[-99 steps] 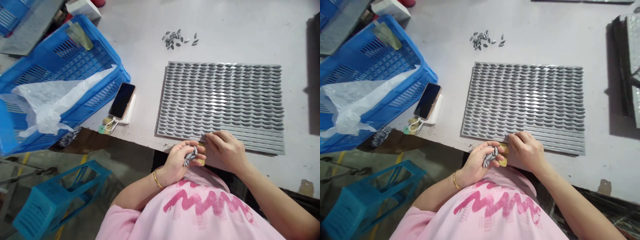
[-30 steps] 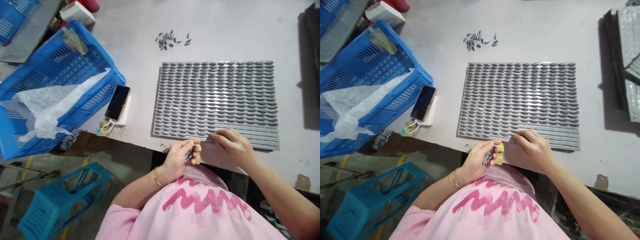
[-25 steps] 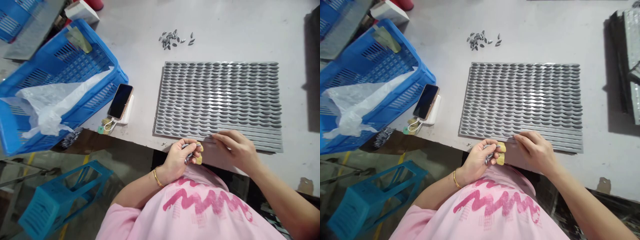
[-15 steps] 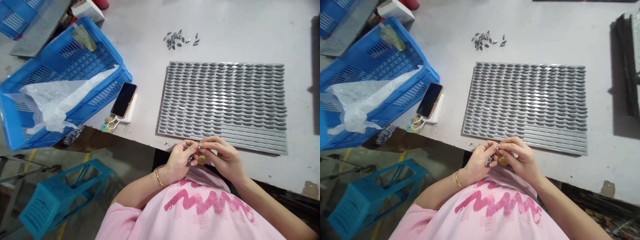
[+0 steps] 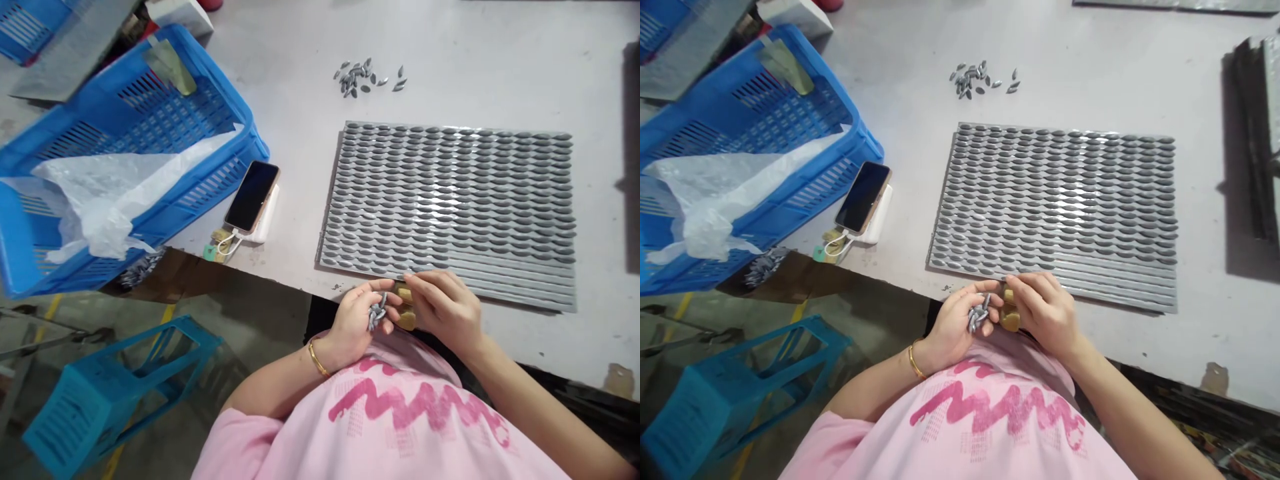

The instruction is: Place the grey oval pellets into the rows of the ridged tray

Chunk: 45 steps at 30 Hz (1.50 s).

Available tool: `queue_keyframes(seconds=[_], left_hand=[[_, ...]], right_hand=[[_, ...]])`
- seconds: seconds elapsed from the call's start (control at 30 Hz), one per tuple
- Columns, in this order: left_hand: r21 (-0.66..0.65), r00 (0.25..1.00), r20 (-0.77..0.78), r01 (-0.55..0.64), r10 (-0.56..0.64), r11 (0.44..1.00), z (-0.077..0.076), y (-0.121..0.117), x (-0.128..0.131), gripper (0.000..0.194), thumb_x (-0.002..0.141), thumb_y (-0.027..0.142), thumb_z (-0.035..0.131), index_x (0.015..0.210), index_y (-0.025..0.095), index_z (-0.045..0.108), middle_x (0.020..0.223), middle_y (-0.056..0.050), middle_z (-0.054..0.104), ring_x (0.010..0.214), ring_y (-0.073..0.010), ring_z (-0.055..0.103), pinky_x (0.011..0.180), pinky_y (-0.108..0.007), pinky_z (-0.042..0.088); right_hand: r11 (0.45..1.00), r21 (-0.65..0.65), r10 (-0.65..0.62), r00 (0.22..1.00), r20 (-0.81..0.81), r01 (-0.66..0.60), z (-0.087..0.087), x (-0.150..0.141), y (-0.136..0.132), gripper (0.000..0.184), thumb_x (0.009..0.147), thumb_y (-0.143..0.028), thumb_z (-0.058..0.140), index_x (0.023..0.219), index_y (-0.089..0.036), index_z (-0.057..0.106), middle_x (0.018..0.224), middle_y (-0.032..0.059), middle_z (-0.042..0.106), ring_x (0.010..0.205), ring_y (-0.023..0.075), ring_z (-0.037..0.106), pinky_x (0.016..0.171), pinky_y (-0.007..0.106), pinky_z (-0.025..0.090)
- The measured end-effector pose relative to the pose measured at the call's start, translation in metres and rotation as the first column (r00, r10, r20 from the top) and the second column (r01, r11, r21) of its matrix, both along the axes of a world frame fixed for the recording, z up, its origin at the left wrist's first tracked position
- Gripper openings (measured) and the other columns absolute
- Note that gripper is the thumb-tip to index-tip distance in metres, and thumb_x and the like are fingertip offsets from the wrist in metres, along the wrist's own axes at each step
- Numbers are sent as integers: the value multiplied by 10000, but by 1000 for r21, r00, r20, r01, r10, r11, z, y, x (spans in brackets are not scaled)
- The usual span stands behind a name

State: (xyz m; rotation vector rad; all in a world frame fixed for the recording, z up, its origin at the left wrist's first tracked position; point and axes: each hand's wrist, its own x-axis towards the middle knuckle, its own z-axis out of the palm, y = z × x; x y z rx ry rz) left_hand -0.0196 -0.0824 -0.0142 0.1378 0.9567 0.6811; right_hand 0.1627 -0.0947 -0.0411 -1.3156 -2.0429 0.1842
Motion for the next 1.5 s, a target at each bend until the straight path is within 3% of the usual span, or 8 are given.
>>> queue_keyframes(seconds=[0.23,0.57,0.83,0.97,1.1,1.2,1.37,1.5], left_hand=[[16,1000,3,25,-25,1000,-1,-4,-6,317,773,199,740,1035,139,571,949,-109,737,659,-137,683,511,-203,492],[-48,999,36,13,-11,999,-2,-1,-8,270,746,218,809,952,109,675,896,-76,739,659,-96,675,632,-205,564],[16,999,-23,33,-32,999,-1,-2,-7,381,738,424,816,871,150,586,712,-36,690,532,-98,610,459,-180,470],[19,999,-18,40,-39,999,-3,-1,-5,424,715,476,823,828,172,550,590,36,582,421,-44,450,363,-140,264],[62,999,-23,31,-30,998,-1,1,1,422,706,472,833,787,159,562,567,56,514,423,-25,393,374,-143,192],[59,1000,-7,23,-23,998,1,4,7,409,706,462,837,793,149,589,592,45,524,457,-28,411,391,-145,212],[-17,996,84,18,-16,1000,4,10,12,368,825,438,711,973,102,686,703,-23,607,534,-68,524,406,-163,310],[-60,990,137,30,-21,998,8,12,10,337,837,232,576,1138,93,635,830,-86,694,610,-134,638,460,-211,437]], right_hand=[[994,-4,109,976,187,-110,-18,7,10,426,865,-174,651,1286,-200,600,1054,101,687,907,230,633,772,359,553],[984,-22,173,940,293,-175,2,11,14,362,867,-114,631,1226,-158,618,1024,105,681,878,221,614,684,319,521],[980,-49,198,928,315,-193,-4,13,17,354,881,-72,598,1226,-149,607,1055,114,678,904,233,622,699,331,536],[992,-67,112,981,157,-103,9,7,12,343,891,-86,608,1213,-203,622,1050,93,688,895,215,647,732,335,553],[933,-330,79,974,-212,-147,31,-5,2,248,919,-183,628,1154,-257,658,1002,60,711,832,184,678,698,312,580],[866,-482,-64,927,-369,-131,36,-11,-5,189,930,-253,629,1109,-259,689,950,38,738,761,168,692,656,291,598],[824,-562,-278,813,-511,-71,27,-9,-13,186,911,-260,661,1089,-263,713,991,34,758,753,173,725,634,271,614],[840,-542,-312,824,-472,8,20,7,-16,183,911,-233,658,1073,-283,725,937,9,745,738,155,708,626,258,590]])
